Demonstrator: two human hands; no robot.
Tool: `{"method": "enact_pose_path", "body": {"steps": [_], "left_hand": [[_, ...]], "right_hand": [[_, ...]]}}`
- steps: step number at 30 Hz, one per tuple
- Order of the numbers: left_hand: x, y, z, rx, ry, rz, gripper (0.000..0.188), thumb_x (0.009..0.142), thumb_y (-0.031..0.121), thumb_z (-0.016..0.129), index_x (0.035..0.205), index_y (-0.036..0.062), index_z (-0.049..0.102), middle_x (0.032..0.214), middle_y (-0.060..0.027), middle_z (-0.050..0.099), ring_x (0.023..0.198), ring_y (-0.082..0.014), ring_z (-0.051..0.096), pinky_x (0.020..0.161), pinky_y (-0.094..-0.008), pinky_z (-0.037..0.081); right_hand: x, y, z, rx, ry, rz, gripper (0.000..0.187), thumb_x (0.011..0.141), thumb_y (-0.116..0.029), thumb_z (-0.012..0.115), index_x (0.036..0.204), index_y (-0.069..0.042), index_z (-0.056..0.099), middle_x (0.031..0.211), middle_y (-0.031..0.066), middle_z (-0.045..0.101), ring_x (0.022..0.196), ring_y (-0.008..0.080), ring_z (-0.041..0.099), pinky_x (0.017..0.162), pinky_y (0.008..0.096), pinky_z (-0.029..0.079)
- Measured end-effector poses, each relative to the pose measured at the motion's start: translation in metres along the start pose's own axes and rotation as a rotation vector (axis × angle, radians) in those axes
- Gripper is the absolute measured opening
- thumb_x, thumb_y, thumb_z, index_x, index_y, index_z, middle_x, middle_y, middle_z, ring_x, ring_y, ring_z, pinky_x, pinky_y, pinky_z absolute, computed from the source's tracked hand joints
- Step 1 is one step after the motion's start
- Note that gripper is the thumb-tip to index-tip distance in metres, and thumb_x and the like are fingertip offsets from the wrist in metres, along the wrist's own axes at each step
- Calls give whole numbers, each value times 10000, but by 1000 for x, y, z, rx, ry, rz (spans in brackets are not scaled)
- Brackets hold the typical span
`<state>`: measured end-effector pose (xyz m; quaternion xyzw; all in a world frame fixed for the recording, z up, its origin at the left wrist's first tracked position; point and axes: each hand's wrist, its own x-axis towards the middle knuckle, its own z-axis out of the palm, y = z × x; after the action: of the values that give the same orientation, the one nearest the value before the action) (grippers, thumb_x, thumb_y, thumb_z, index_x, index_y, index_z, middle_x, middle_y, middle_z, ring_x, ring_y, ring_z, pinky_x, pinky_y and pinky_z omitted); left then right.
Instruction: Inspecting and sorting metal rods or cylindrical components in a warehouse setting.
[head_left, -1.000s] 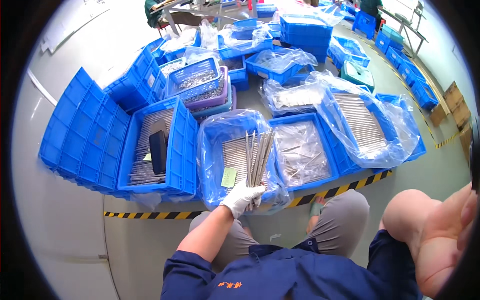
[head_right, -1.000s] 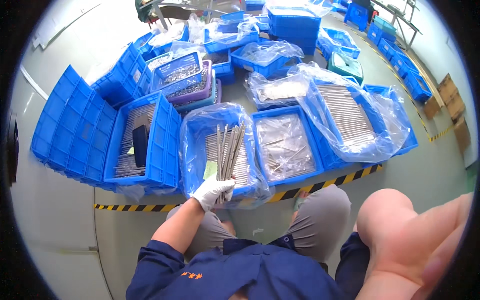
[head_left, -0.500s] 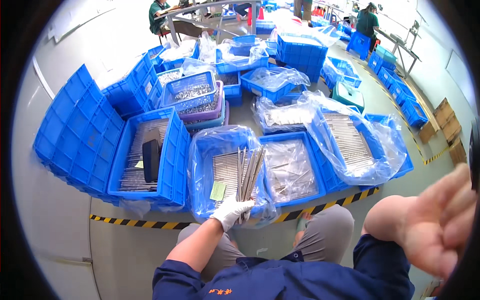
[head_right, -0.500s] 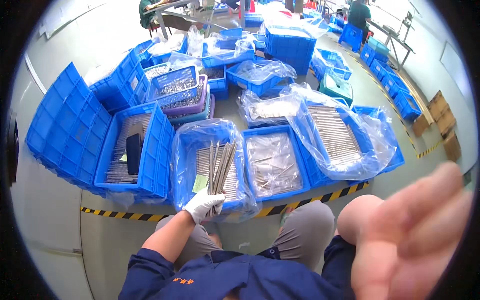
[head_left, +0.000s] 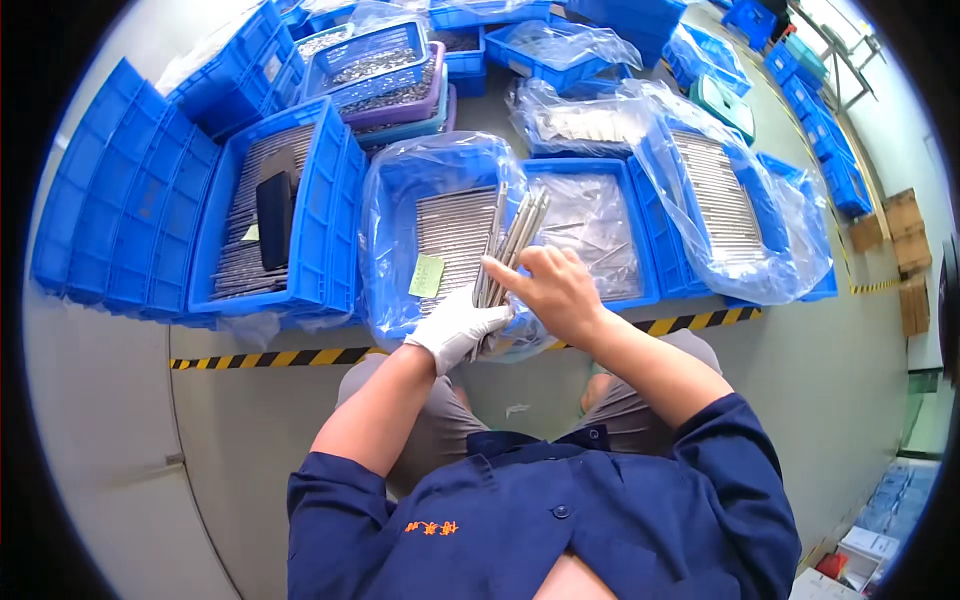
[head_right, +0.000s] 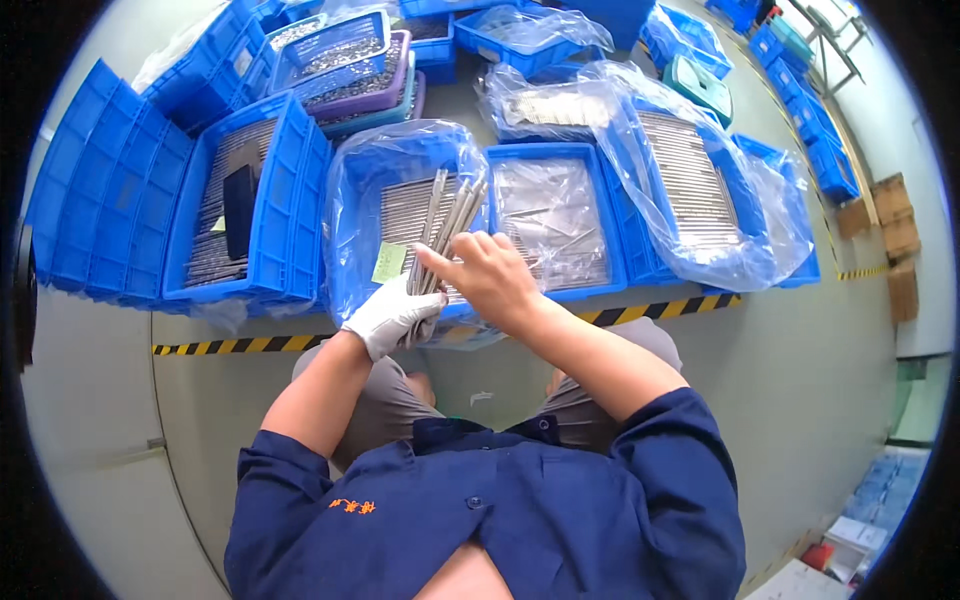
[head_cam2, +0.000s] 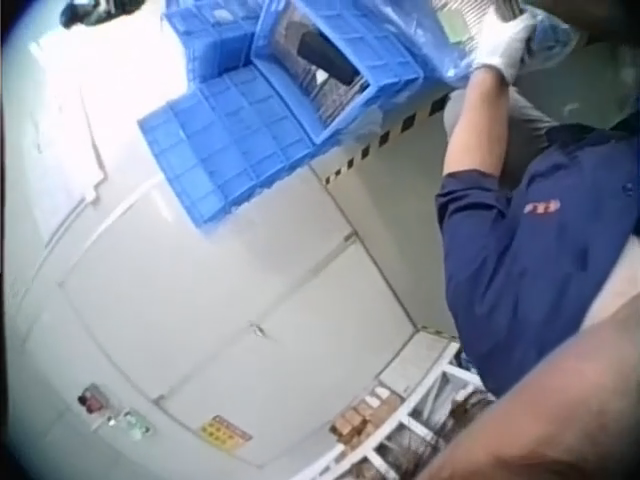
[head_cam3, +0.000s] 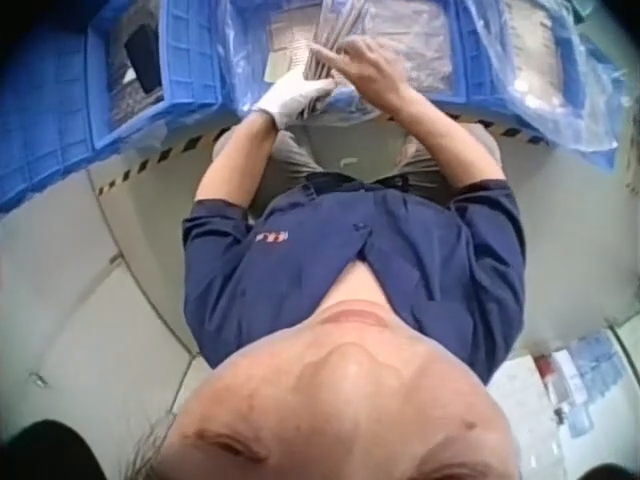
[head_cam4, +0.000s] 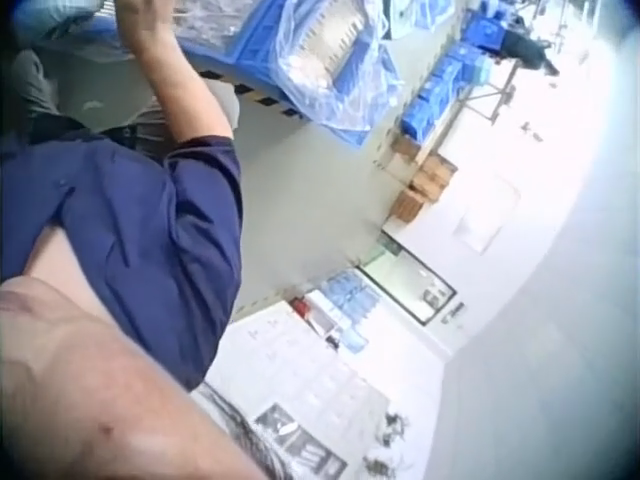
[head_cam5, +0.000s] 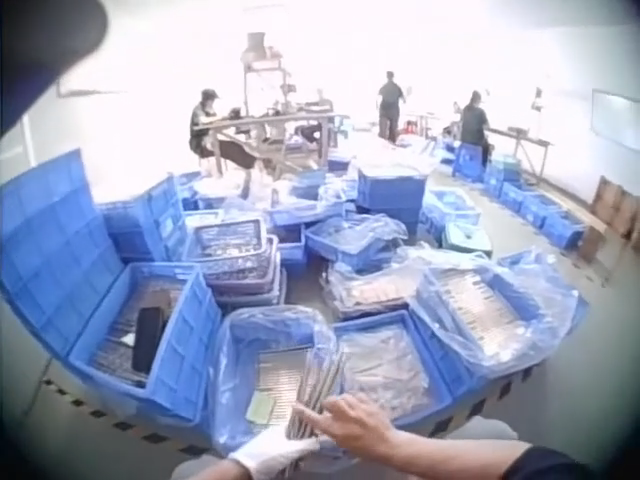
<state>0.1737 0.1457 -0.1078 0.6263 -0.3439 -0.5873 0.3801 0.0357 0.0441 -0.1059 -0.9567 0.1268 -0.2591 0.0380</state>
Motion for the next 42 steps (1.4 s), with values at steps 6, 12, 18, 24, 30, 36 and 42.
{"method": "enact_pose_path", "body": {"steps": [6, 12, 18, 24, 30, 36, 42], "left_hand": [[-8, 7, 7, 19, -270, -44, 259, 719, 243, 578, 888, 49, 547, 772, -62, 551, 609, -117, 518, 502, -250, 415], [3, 12, 0, -822, -266, -70, 464, 882, 451, 315, 1078, 62, 475, 883, -77, 536, 802, -204, 534, 734, -346, 435], [37, 23, 31, -1238, 254, -121, 511, 859, 510, 281, 1025, 76, 493, 1072, -126, 523, 1023, -298, 484, 866, -485, 379], [35, 5, 41, -1069, 49, -134, 354, 899, 338, 307, 998, 59, 502, 866, -81, 573, 734, -176, 565, 616, -304, 485], [8, 11, 33, -897, -693, -101, 440, 838, 437, 442, 1059, 58, 481, 750, -61, 532, 554, -139, 492, 483, -239, 407], [2, 19, 27, -476, -98, -171, 221, 816, 248, 526, 931, 67, 473, 583, 15, 407, 423, -67, 342, 386, -203, 268], [-5, 29, -6, -46, 167, -17, 240, 802, 262, 538, 704, 47, 579, 520, 17, 465, 434, -53, 397, 399, -190, 277]], "right_hand": [[-9, 4, 13, 57, -47, -181, 150, 647, -183, 523, 786, -140, 556, 843, 22, 454, 783, 174, 463, 655, 309, 390], [5, 28, 8, 516, 247, 351, 92, 670, -58, 622, 689, -65, 532, 675, 33, 490, 644, 165, 505, 557, 301, 413], [17, 18, -4, 1701, 475, 925, 98, 777, -121, 593, 808, -68, 516, 721, -12, 495, 644, 73, 470, 599, 248, 395], [10, 11, 7, 1528, 308, 953, 140, 775, -171, 615, 790, -51, 545, 705, -27, 507, 656, 53, 452, 612, 213, 369], [9, 17, -15, 1869, -204, 921, 183, 774, -229, 575, 824, -68, 503, 660, 2, 490, 473, 51, 498, 292, 147, 312], [6, 31, -2, 1731, -52, 1121, 345, 823, -404, 511, 954, -84, 505, 631, -22, 431, 496, 49, 352, 424, 187, 302], [-17, 58, 11, 1637, -156, 1270, 462, 745, 23, 389, 1202, -42, 396, 808, 41, 500, 659, 96, 445, 566, 220, 417]]}}
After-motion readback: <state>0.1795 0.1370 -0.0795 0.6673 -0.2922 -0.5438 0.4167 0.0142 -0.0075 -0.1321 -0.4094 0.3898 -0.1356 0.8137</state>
